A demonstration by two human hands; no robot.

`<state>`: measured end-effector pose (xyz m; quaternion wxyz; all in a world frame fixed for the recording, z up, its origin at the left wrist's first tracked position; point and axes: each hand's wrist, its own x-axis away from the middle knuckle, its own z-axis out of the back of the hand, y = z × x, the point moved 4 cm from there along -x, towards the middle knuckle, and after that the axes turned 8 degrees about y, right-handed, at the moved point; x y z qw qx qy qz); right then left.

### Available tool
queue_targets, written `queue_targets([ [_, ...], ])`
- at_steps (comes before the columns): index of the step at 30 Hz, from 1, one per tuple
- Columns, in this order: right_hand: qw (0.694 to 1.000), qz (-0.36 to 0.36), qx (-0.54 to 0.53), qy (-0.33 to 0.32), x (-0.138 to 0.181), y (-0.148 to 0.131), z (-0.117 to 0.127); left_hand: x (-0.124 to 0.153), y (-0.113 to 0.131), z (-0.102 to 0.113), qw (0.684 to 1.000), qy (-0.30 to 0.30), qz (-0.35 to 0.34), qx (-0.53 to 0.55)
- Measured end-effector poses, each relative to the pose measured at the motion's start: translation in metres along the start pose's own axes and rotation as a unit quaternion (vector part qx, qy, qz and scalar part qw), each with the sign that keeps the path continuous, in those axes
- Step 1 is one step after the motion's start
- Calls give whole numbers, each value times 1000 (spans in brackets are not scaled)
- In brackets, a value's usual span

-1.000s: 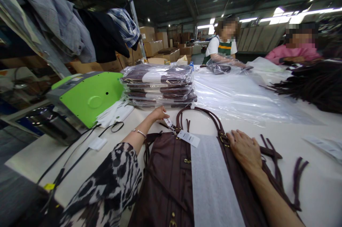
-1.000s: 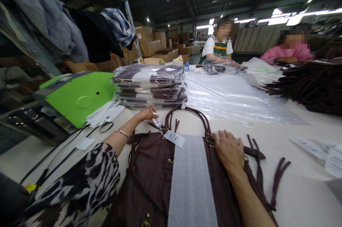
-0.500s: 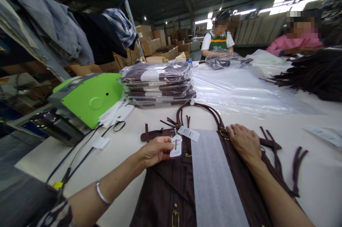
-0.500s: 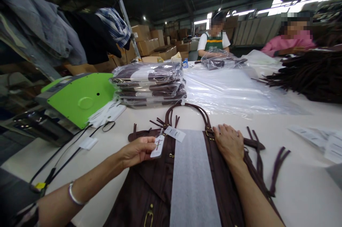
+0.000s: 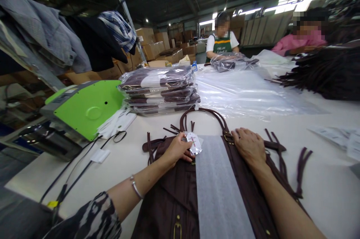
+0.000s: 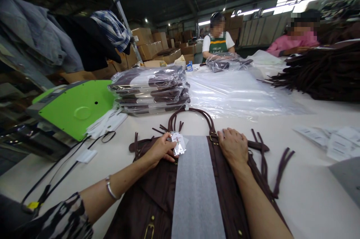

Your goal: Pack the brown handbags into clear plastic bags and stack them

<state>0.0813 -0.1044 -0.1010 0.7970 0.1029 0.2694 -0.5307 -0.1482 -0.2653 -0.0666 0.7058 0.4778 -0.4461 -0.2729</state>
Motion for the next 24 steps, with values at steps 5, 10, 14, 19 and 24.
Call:
queue_targets([
  [5, 1000, -4, -2, 2, 0, -1, 1, 14, 23, 16, 962, -2, -98, -255],
  [10, 1000, -8, -7, 5, 0, 0, 0, 16, 64, 14, 782, 121, -357, -496],
  [14, 1000, -6, -6, 2, -1, 0, 2, 1, 49, -15, 719, -52, -440, -535],
  [19, 1000, -10, -5, 6, -1, -1, 4, -6, 32, -2, 718, -79, -436, -536],
  [24, 1000, -8, -4, 4, -1, -1, 3, 6, 32, 22, 729, -98, -434, -521],
])
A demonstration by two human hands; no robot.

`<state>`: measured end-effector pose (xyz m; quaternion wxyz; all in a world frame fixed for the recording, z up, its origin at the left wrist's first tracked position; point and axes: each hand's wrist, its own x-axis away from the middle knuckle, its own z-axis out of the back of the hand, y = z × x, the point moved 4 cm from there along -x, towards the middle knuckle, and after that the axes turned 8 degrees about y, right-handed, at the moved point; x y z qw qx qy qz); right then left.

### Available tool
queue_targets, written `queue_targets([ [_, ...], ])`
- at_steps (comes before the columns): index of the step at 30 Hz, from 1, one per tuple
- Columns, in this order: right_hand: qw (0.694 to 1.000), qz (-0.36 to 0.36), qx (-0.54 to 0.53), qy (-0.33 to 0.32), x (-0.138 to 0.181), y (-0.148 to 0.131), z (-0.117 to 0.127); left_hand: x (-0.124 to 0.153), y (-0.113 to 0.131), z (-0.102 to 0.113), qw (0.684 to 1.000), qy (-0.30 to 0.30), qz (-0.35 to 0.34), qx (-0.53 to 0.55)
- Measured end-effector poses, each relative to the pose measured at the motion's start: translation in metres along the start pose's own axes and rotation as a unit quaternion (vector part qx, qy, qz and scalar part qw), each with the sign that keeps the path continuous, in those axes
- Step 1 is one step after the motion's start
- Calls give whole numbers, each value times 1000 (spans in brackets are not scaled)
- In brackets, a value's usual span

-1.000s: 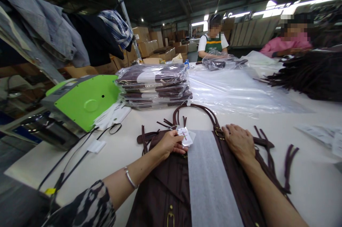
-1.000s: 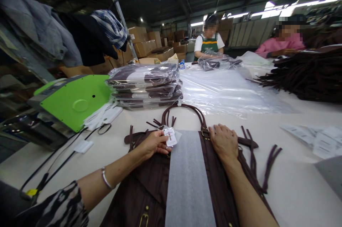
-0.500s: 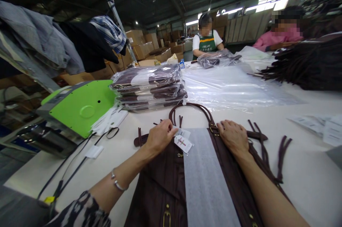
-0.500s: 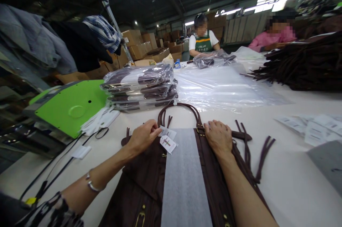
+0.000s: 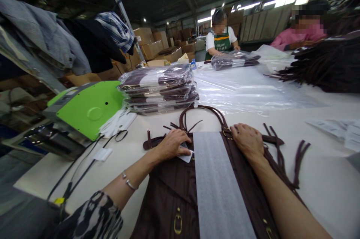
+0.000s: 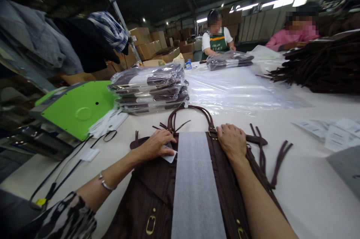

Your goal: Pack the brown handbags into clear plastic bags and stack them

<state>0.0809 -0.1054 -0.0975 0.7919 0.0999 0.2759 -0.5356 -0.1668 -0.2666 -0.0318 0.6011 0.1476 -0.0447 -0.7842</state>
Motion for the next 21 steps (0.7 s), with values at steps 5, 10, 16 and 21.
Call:
queue_targets([
  [5, 1000, 4, -1, -2, 0, 0, -1, 6, 0, 7, 999, -27, -9, 37],
  [10, 1000, 3, -4, 0, 1, 0, -1, 7, -6, 34, 991, -104, 3, 87],
  [16, 1000, -2, -2, -3, 0, 0, 0, 20, 16, 60, 971, -199, -17, 128],
  [21, 1000, -1, 2, -18, 0, -1, 1, 29, 12, 56, 989, 9, 83, 123],
])
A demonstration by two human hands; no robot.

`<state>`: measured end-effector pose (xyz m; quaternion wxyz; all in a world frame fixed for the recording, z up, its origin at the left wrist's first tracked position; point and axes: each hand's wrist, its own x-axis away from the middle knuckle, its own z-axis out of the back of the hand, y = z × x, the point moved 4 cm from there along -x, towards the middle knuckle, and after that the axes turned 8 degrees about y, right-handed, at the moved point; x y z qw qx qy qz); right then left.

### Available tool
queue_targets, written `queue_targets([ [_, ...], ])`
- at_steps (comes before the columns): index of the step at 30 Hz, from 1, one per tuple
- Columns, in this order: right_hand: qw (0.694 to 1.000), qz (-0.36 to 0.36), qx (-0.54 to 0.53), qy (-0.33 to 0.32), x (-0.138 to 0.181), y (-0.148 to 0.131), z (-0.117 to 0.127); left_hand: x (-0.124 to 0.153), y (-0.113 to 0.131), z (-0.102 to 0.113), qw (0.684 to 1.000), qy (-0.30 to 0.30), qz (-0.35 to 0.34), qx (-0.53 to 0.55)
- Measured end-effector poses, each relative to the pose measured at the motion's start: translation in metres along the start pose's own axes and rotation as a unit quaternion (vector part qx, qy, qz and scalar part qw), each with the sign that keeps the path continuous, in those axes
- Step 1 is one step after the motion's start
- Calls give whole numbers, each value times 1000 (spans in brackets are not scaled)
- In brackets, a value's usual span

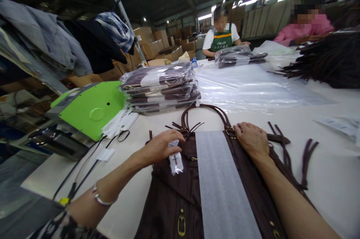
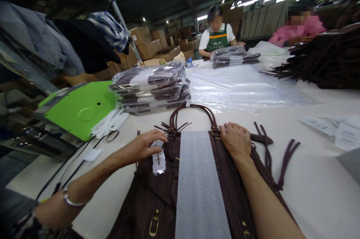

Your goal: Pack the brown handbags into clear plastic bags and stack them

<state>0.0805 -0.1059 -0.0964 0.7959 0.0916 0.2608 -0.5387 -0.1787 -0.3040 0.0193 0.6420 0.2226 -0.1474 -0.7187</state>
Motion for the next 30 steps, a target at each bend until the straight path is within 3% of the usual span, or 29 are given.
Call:
queue_targets([
  [2, 1000, -3, -1, 6, 0, 0, 1, 3, -17, -7, 993, 83, 78, -41],
  [5, 1000, -5, -1, 12, 0, 1, 0, 9, -37, -30, 981, 93, 144, -94],
  [9, 1000, -5, -5, 1, 0, 1, -2, 21, -42, -48, 978, 73, 153, -121],
  [19, 1000, -2, -4, 3, 1, 0, 0, 43, -16, -42, 975, 105, 134, -139],
  [25, 1000, -2, 4, -2, 1, 0, 0, 38, -14, -36, 961, 125, 182, -166],
  [30, 1000, -4, 0, 0, 0, 0, 1, 35, -14, -47, 971, 68, 159, -163],
])
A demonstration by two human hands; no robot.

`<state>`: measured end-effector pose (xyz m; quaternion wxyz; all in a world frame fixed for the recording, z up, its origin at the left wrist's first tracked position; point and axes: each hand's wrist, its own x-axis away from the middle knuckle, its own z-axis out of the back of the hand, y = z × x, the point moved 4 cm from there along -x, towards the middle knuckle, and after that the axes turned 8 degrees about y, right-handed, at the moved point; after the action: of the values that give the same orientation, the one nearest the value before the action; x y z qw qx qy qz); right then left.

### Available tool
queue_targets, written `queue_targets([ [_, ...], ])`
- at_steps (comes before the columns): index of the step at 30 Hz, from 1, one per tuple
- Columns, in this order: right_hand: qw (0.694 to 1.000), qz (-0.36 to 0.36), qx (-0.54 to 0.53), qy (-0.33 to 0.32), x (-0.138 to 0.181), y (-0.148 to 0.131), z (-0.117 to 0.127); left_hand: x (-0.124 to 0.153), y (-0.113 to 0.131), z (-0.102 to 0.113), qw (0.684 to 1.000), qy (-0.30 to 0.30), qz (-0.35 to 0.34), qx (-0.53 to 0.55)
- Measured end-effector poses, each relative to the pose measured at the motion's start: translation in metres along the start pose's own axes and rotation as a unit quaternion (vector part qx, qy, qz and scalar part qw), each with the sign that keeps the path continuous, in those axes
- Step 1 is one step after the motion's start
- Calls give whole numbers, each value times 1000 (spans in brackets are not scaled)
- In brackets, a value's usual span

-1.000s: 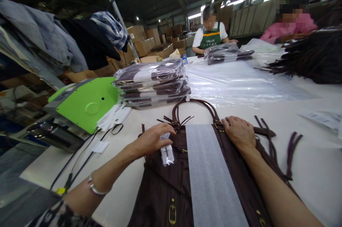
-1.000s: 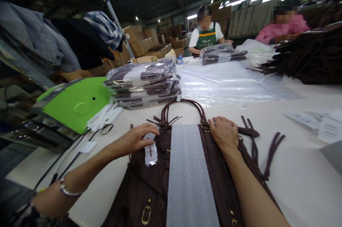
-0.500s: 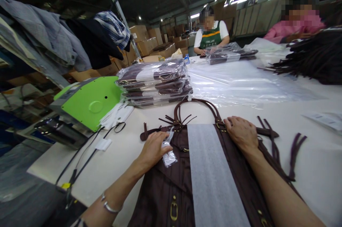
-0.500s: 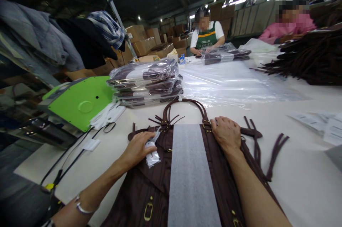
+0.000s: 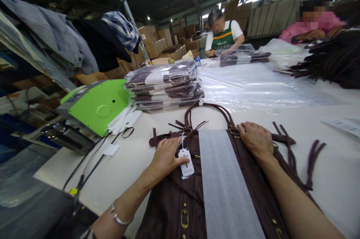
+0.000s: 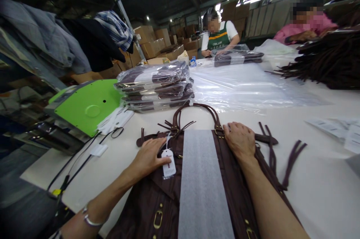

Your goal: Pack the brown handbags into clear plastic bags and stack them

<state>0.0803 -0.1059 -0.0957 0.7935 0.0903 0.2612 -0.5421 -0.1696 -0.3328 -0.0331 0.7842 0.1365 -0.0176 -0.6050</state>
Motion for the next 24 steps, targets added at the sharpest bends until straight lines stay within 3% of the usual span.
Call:
queue_targets([
  [6, 1000, -6, -5, 5, 0, 0, 2, 16, 10, -1, 999, 42, -22, -5],
  [11, 1000, -6, -2, 0, 1, 1, 1, 21, 15, 9, 998, 15, -28, -54],
  [14, 1000, -4, -3, -1, 1, 0, 2, 18, 22, 14, 997, 51, -36, -46],
  [17, 1000, -5, -3, 0, 1, 0, 2, 12, 33, 5, 992, 60, -104, -21],
  [20, 1000, -13, -3, -2, 0, 0, 2, 8, 41, -10, 986, 12, -167, -11],
  [24, 1000, -13, -9, -7, 0, 0, 1, 8, 38, -14, 990, 9, -139, -18],
])
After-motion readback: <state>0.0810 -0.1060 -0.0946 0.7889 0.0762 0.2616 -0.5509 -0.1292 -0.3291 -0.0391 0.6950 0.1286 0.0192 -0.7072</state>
